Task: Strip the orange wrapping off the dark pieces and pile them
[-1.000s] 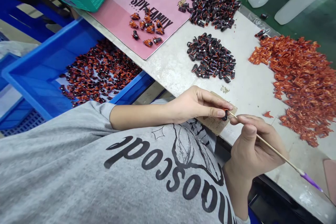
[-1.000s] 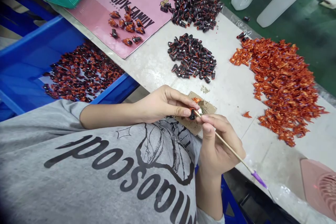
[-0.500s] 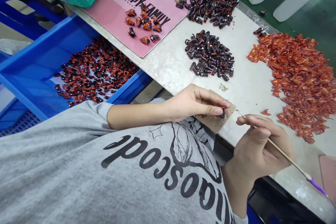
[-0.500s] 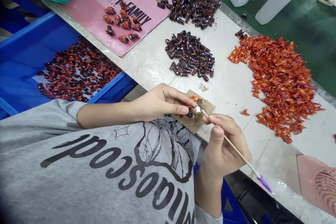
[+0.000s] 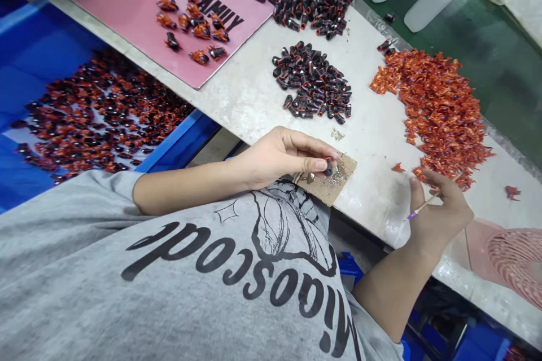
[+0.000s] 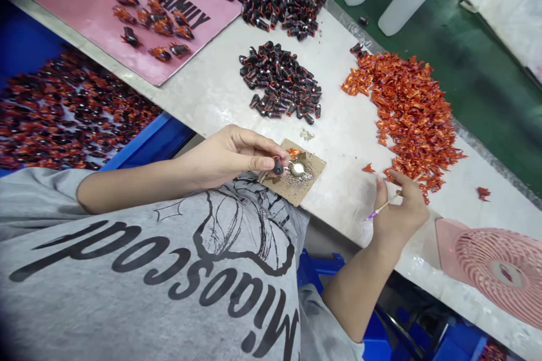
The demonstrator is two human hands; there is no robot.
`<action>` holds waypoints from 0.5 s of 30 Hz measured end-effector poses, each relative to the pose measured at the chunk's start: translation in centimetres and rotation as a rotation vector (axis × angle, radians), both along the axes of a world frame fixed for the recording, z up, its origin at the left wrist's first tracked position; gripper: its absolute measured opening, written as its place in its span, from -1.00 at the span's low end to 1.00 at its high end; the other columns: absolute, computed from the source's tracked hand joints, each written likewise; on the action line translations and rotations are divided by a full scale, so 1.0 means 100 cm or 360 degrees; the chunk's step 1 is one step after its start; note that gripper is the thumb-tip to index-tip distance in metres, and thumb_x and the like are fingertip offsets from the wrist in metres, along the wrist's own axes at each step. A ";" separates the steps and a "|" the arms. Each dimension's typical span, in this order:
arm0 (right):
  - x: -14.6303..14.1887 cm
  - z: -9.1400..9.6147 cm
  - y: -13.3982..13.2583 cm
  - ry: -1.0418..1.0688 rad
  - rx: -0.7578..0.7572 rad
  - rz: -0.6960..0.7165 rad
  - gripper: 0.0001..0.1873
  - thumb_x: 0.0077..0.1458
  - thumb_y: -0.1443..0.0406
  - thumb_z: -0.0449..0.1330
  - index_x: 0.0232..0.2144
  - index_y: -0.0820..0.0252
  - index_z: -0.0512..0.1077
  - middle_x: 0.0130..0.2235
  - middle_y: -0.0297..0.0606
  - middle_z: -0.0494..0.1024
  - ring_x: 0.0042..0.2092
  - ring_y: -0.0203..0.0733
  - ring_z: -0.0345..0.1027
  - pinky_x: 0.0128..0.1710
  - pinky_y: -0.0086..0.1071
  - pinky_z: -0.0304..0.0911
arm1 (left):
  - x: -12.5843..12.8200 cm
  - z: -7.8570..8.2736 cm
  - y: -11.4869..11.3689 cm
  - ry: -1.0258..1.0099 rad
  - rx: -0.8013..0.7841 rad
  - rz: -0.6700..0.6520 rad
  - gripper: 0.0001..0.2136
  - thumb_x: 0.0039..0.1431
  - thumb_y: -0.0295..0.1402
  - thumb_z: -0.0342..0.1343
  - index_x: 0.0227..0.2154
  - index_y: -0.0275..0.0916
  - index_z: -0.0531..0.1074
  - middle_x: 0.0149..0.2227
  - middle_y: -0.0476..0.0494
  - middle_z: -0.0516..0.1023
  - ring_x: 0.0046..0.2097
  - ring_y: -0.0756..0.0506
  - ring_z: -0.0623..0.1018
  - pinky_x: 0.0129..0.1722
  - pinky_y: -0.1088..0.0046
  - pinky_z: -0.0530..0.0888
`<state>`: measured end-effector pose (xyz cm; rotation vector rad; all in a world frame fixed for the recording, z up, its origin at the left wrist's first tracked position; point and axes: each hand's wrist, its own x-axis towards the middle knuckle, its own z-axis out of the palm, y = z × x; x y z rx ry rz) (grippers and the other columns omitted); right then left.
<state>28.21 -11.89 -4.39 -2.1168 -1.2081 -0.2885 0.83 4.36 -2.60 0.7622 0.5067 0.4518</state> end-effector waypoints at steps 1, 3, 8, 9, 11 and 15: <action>0.003 -0.002 0.002 0.0000 -0.0054 0.0053 -0.67 0.03 0.06 0.34 -0.22 0.11 0.58 -0.25 -0.20 0.64 -0.23 -0.05 0.51 -0.20 -0.13 0.41 | 0.000 0.000 0.000 0.0010 0.0007 0.0004 -0.78 -0.20 -0.42 0.52 -0.42 -0.24 0.67 -0.37 -0.11 0.71 -0.31 0.01 0.65 -0.26 0.53 0.57; 0.008 -0.006 0.009 0.0014 -0.0147 0.0173 -0.72 0.05 0.08 0.30 -0.25 0.11 0.58 -0.24 -0.20 0.64 -0.21 -0.07 0.50 -0.15 -0.12 0.41 | 0.001 -0.001 0.000 0.0018 0.0016 -0.0001 -0.77 -0.22 -0.41 0.53 -0.42 -0.24 0.67 -0.35 -0.11 0.71 -0.30 0.00 0.65 -0.25 0.51 0.58; -0.006 -0.001 0.024 0.0150 -0.0200 0.0324 -0.81 0.11 0.16 0.24 -0.39 0.13 0.57 -0.38 -0.24 0.62 -0.32 -0.16 0.49 -0.23 -0.22 0.40 | 0.003 0.002 -0.001 0.0004 0.0045 -0.0045 -0.80 -0.17 -0.42 0.50 -0.40 -0.26 0.66 -0.35 -0.11 0.70 -0.29 -0.02 0.65 -0.18 0.44 0.60; -0.017 0.004 0.025 0.0259 -0.0144 0.0339 -0.82 0.09 0.16 0.27 -0.37 0.14 0.57 -0.39 -0.26 0.61 -0.36 -0.19 0.48 -0.28 -0.27 0.39 | 0.004 0.003 -0.002 -0.0009 0.0063 -0.0041 -0.81 -0.15 -0.42 0.49 -0.40 -0.26 0.66 -0.35 -0.12 0.70 -0.27 -0.02 0.66 -0.15 0.44 0.60; -0.046 0.017 0.025 0.0590 -0.0007 0.0407 -0.82 0.10 0.16 0.31 -0.34 0.14 0.55 -0.40 -0.31 0.60 -0.39 -0.26 0.47 -0.36 -0.37 0.36 | 0.007 0.005 -0.003 -0.0055 0.0091 -0.0037 -0.82 -0.11 -0.43 0.47 -0.38 -0.27 0.66 -0.30 -0.14 0.71 -0.20 -0.04 0.67 -0.05 0.41 0.59; -0.099 0.030 0.028 0.0735 0.0138 0.0691 -0.90 0.15 0.23 0.30 -0.35 0.14 0.53 -0.39 -0.34 0.59 -0.36 -0.30 0.48 -0.35 -0.42 0.37 | 0.017 0.005 -0.007 -0.0207 0.0067 -0.0094 -0.84 -0.09 -0.48 0.44 -0.37 -0.29 0.65 -0.24 -0.14 0.72 -0.14 -0.03 0.67 0.05 0.38 0.55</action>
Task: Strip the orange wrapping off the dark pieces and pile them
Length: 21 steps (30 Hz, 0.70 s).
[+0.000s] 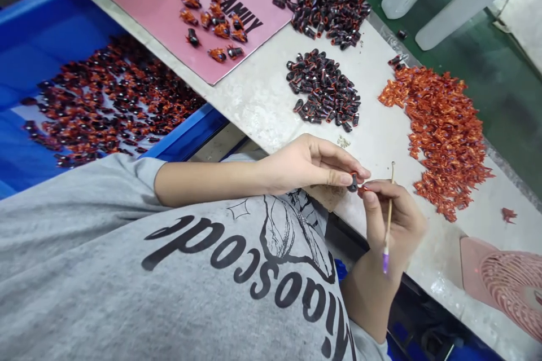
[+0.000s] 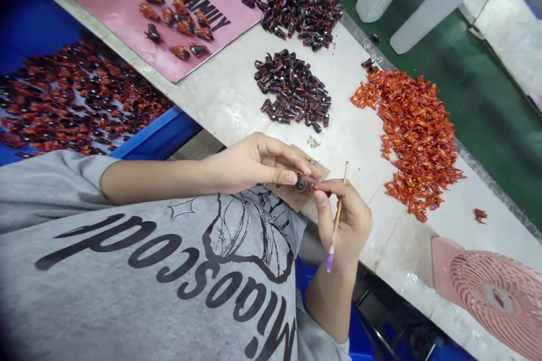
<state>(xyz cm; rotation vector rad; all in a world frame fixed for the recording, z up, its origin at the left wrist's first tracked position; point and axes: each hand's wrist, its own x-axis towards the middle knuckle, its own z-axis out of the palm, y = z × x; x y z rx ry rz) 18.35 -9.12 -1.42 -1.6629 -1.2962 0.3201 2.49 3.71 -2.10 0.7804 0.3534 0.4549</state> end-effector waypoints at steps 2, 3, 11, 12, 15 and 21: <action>-0.012 -0.004 0.005 -0.0073 0.0098 -0.0013 -0.92 0.16 0.25 0.29 -0.33 0.13 0.53 -0.38 -0.35 0.59 -0.34 -0.29 0.49 -0.33 -0.41 0.40 | 0.003 -0.002 0.000 -0.0016 -0.0034 -0.0005 -0.84 -0.09 -0.49 0.44 -0.38 -0.31 0.65 -0.26 -0.13 0.71 -0.14 -0.02 0.66 0.06 0.39 0.54; -0.014 -0.008 0.009 -0.0123 0.0139 -0.0058 -0.93 0.17 0.25 0.29 -0.31 0.12 0.53 -0.37 -0.35 0.60 -0.34 -0.29 0.49 -0.32 -0.40 0.41 | 0.004 -0.003 0.000 -0.0011 -0.0061 0.0009 -0.83 -0.11 -0.48 0.44 -0.38 -0.32 0.64 -0.26 -0.13 0.71 -0.14 -0.02 0.66 0.07 0.38 0.54; -0.030 -0.025 0.030 -0.0725 0.0714 -0.0501 -0.77 0.09 0.35 0.37 -0.16 0.08 0.58 -0.25 -0.28 0.63 -0.23 -0.15 0.55 -0.23 -0.22 0.52 | 0.002 -0.002 0.005 -0.0124 -0.0332 -0.0039 -0.79 -0.06 -0.44 0.46 -0.32 -0.32 0.61 -0.24 -0.12 0.68 -0.14 -0.03 0.65 0.08 0.28 0.54; -0.034 -0.025 0.031 -0.0632 0.0755 -0.0500 -0.75 0.09 0.38 0.36 -0.15 0.06 0.57 -0.25 -0.29 0.63 -0.23 -0.16 0.55 -0.23 -0.23 0.52 | 0.002 0.001 0.005 -0.0137 -0.0349 -0.0057 -0.80 -0.04 -0.45 0.45 -0.32 -0.31 0.62 -0.24 -0.10 0.68 -0.15 -0.02 0.65 0.07 0.30 0.55; -0.042 -0.020 0.032 -0.0152 0.0842 -0.0445 -0.75 0.09 0.38 0.36 -0.15 0.06 0.56 -0.23 -0.30 0.60 -0.21 -0.19 0.54 -0.22 -0.26 0.48 | 0.001 0.010 0.002 -0.0169 -0.0255 0.0023 -0.85 -0.03 -0.47 0.43 -0.35 -0.29 0.63 -0.26 -0.07 0.67 -0.17 -0.01 0.65 0.01 0.37 0.57; -0.052 -0.009 0.040 0.0090 0.1024 -0.0334 -0.81 0.13 0.14 0.34 -0.29 0.08 0.48 -0.35 -0.34 0.45 -0.31 -0.27 0.42 -0.32 -0.34 0.42 | -0.005 0.031 -0.002 -0.0103 0.0541 0.0405 -0.90 0.00 -0.56 0.36 -0.42 -0.25 0.67 -0.28 -0.11 0.65 -0.17 -0.04 0.63 -0.11 0.48 0.56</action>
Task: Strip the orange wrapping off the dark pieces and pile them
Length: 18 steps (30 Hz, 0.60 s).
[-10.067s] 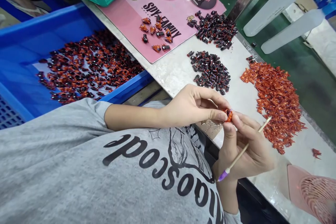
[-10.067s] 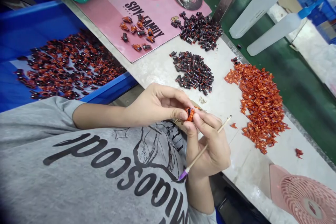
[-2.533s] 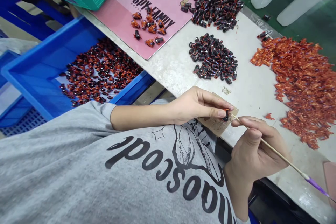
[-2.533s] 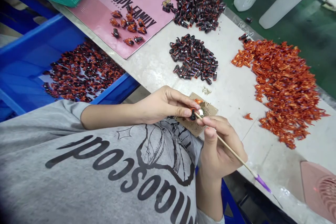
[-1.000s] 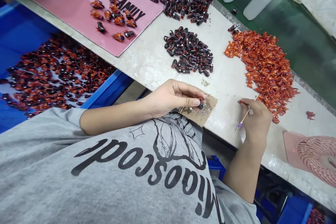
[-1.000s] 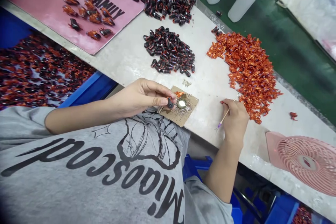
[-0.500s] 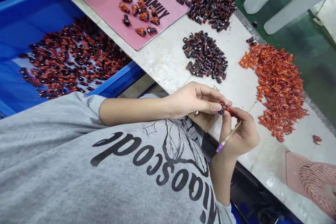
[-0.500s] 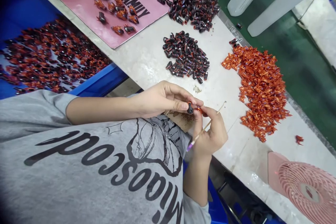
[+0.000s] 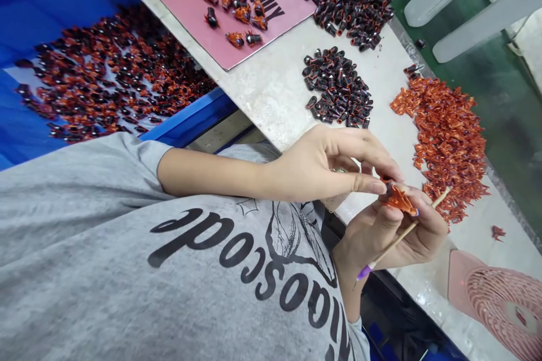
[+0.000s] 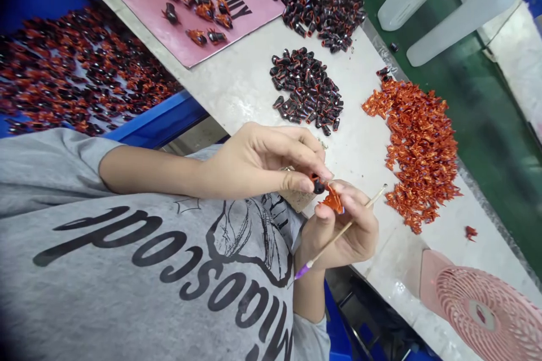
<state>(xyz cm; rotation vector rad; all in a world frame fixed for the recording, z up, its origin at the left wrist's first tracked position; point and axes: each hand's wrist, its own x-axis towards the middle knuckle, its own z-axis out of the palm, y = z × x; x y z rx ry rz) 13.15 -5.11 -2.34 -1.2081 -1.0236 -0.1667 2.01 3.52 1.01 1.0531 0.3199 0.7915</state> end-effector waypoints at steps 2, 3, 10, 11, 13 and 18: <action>-0.002 0.001 0.001 -0.0067 -0.0036 -0.0056 -0.78 0.15 0.09 0.32 -0.29 0.07 0.45 -0.34 -0.34 0.44 -0.33 -0.26 0.42 -0.34 -0.34 0.41 | -0.002 0.004 0.001 0.0042 0.0127 0.0007 -0.89 -0.01 -0.57 0.36 -0.45 -0.23 0.68 -0.30 -0.12 0.64 -0.20 -0.04 0.62 -0.15 0.49 0.55; -0.003 0.001 0.001 -0.0071 -0.0032 -0.0057 -0.78 0.15 0.09 0.32 -0.28 0.06 0.46 -0.34 -0.34 0.45 -0.33 -0.26 0.43 -0.34 -0.34 0.41 | -0.002 0.004 0.001 0.0047 0.0163 0.0000 -0.88 -0.01 -0.57 0.36 -0.46 -0.21 0.68 -0.30 -0.12 0.64 -0.22 -0.04 0.61 -0.17 0.49 0.54; 0.002 0.007 -0.003 -0.0030 -0.0002 0.0170 -0.79 0.05 0.24 0.42 -0.21 0.03 0.58 -0.29 -0.35 0.60 -0.26 -0.28 0.51 -0.28 -0.36 0.44 | -0.001 -0.004 0.001 -0.0081 0.0329 0.0065 -0.92 0.02 -0.55 0.35 -0.42 -0.26 0.67 -0.31 -0.13 0.62 -0.25 -0.01 0.61 -0.26 0.55 0.53; 0.003 0.008 -0.003 -0.0073 -0.0009 0.0184 -0.79 0.05 0.26 0.41 -0.21 0.03 0.59 -0.29 -0.36 0.60 -0.26 -0.29 0.51 -0.30 -0.37 0.44 | -0.001 -0.007 0.001 -0.0087 0.0351 0.0071 -0.93 0.03 -0.54 0.35 -0.41 -0.27 0.67 -0.30 -0.13 0.62 -0.26 0.00 0.61 -0.27 0.56 0.53; 0.006 0.009 -0.004 -0.0179 -0.0037 0.0167 -0.79 0.07 0.28 0.39 -0.18 0.04 0.59 -0.28 -0.36 0.62 -0.25 -0.30 0.52 -0.31 -0.37 0.45 | 0.000 -0.011 0.001 -0.0111 0.0386 0.0075 -0.93 0.04 -0.53 0.35 -0.37 -0.30 0.66 -0.28 -0.14 0.63 -0.26 0.02 0.61 -0.28 0.58 0.53; 0.010 0.010 -0.006 -0.0465 -0.0121 0.0091 -0.64 -0.02 0.31 0.46 -0.12 0.15 0.57 -0.24 -0.29 0.64 -0.20 -0.29 0.53 -0.26 -0.37 0.48 | 0.001 -0.012 -0.003 -0.0077 0.0162 0.0024 -0.92 0.06 -0.54 0.32 -0.35 -0.38 0.62 -0.29 -0.14 0.63 -0.28 0.04 0.61 -0.25 0.58 0.56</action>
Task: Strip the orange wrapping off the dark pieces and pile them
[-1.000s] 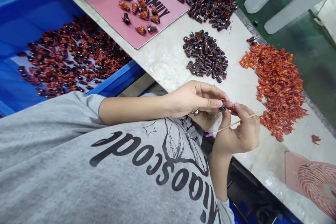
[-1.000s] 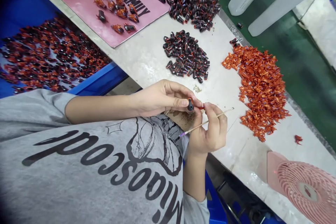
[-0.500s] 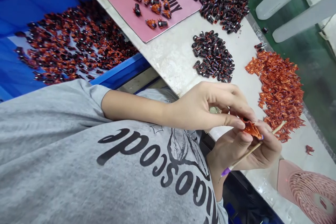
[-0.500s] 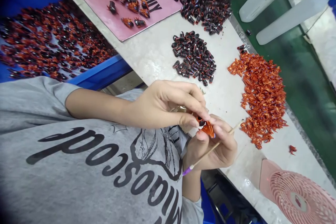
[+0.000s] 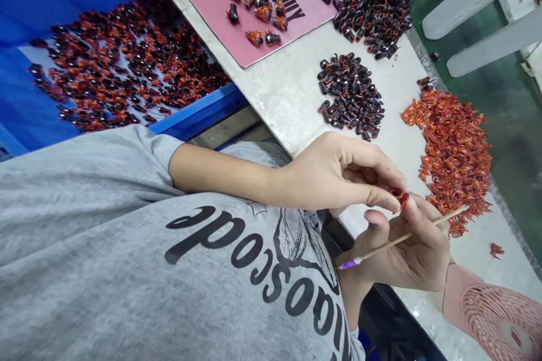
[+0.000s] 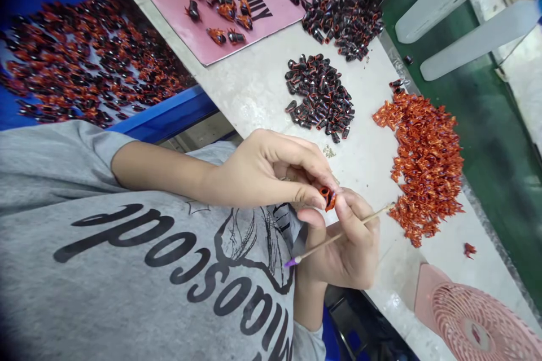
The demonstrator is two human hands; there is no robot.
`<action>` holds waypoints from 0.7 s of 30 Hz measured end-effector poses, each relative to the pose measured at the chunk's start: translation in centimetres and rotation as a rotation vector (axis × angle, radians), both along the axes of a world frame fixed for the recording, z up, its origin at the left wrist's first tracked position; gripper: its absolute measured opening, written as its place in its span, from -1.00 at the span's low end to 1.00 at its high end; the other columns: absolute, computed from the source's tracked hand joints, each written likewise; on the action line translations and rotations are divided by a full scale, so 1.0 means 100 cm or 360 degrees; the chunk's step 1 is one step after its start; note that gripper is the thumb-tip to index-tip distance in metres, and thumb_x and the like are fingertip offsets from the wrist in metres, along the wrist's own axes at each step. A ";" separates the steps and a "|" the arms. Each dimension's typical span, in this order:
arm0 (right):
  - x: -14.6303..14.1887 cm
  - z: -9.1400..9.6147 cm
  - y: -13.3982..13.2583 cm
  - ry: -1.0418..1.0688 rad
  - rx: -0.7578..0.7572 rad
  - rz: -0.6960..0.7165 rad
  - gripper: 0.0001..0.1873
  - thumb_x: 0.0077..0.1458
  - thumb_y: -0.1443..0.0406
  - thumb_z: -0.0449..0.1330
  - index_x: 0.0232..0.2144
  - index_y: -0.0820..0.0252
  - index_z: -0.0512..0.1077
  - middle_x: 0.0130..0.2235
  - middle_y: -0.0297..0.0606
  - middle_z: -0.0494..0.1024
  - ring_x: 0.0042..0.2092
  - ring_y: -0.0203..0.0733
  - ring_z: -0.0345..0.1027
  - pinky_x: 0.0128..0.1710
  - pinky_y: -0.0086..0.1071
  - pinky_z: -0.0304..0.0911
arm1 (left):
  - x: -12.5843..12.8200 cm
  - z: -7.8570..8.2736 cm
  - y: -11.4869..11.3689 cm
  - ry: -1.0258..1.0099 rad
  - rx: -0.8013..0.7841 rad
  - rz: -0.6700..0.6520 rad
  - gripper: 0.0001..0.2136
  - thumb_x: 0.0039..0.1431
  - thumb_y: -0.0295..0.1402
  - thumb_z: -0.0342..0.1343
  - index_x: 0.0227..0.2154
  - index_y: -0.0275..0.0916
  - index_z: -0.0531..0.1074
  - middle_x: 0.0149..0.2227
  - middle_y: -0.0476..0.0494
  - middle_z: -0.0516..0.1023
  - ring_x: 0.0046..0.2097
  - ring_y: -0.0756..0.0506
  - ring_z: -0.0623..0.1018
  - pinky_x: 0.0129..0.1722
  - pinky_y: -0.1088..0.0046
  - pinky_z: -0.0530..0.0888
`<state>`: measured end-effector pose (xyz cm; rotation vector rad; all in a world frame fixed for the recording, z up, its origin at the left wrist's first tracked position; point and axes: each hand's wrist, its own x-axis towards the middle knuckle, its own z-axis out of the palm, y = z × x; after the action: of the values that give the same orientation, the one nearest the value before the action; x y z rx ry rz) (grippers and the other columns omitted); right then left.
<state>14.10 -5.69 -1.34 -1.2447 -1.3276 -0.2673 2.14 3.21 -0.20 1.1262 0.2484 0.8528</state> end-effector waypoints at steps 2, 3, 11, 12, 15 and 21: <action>-0.001 0.001 0.000 -0.0055 -0.0024 -0.0031 -0.60 -0.04 0.38 0.47 -0.10 0.19 0.56 -0.23 -0.28 0.64 -0.20 -0.30 0.53 -0.26 -0.38 0.46 | 0.000 0.002 -0.001 0.0036 -0.0106 -0.0012 -0.91 0.04 -0.51 0.34 -0.35 -0.38 0.60 -0.30 -0.13 0.63 -0.29 0.04 0.61 -0.26 0.57 0.57; -0.002 0.002 0.000 -0.0082 -0.0037 -0.0053 -0.62 -0.02 0.42 0.45 -0.11 0.21 0.55 -0.24 -0.28 0.64 -0.21 -0.31 0.52 -0.26 -0.39 0.46 | 0.001 0.003 -0.001 0.0050 -0.0131 -0.0014 -0.89 0.03 -0.48 0.37 -0.36 -0.38 0.60 -0.31 -0.13 0.63 -0.30 0.04 0.61 -0.27 0.56 0.57; -0.002 0.010 0.000 -0.0372 -0.0108 -0.0136 -0.83 0.07 0.50 0.33 -0.23 0.36 0.50 -0.34 -0.23 0.60 -0.29 -0.32 0.49 -0.33 -0.42 0.40 | 0.002 -0.002 0.007 -0.0033 0.0157 -0.0021 -0.77 0.02 -0.29 0.42 -0.41 -0.35 0.55 -0.36 -0.10 0.60 -0.30 0.03 0.56 -0.30 0.58 0.50; -0.001 0.010 0.000 -0.0393 -0.0105 -0.0136 -0.83 0.06 0.52 0.33 -0.25 0.37 0.50 -0.35 -0.23 0.59 -0.29 -0.32 0.49 -0.33 -0.43 0.40 | 0.002 -0.004 0.008 -0.0048 0.0234 0.0014 -0.80 0.04 -0.33 0.40 -0.40 -0.36 0.55 -0.36 -0.10 0.60 -0.30 0.04 0.56 -0.30 0.59 0.49; -0.001 0.011 -0.002 -0.0431 -0.0114 -0.0121 -0.79 0.01 0.57 0.32 -0.26 0.38 0.49 -0.34 -0.23 0.58 -0.30 -0.33 0.48 -0.32 -0.43 0.40 | 0.001 -0.007 0.009 -0.0077 0.0459 0.0153 -0.90 0.11 -0.47 0.32 -0.31 -0.36 0.55 -0.33 -0.10 0.60 -0.28 0.05 0.55 -0.28 0.59 0.47; -0.004 0.015 -0.007 -0.0379 -0.0272 -0.0075 -0.80 0.01 0.58 0.31 -0.29 0.36 0.47 -0.37 -0.25 0.55 -0.30 -0.28 0.50 -0.36 -0.40 0.41 | -0.002 -0.007 0.013 -0.0088 0.0887 0.0227 -0.89 0.21 -0.38 0.26 -0.38 -0.33 0.53 -0.34 -0.16 0.62 -0.28 0.03 0.55 -0.23 0.54 0.48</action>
<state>13.70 -6.38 0.17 -1.4228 -1.5517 -0.3496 1.96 4.50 -0.89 1.6125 0.0413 1.1166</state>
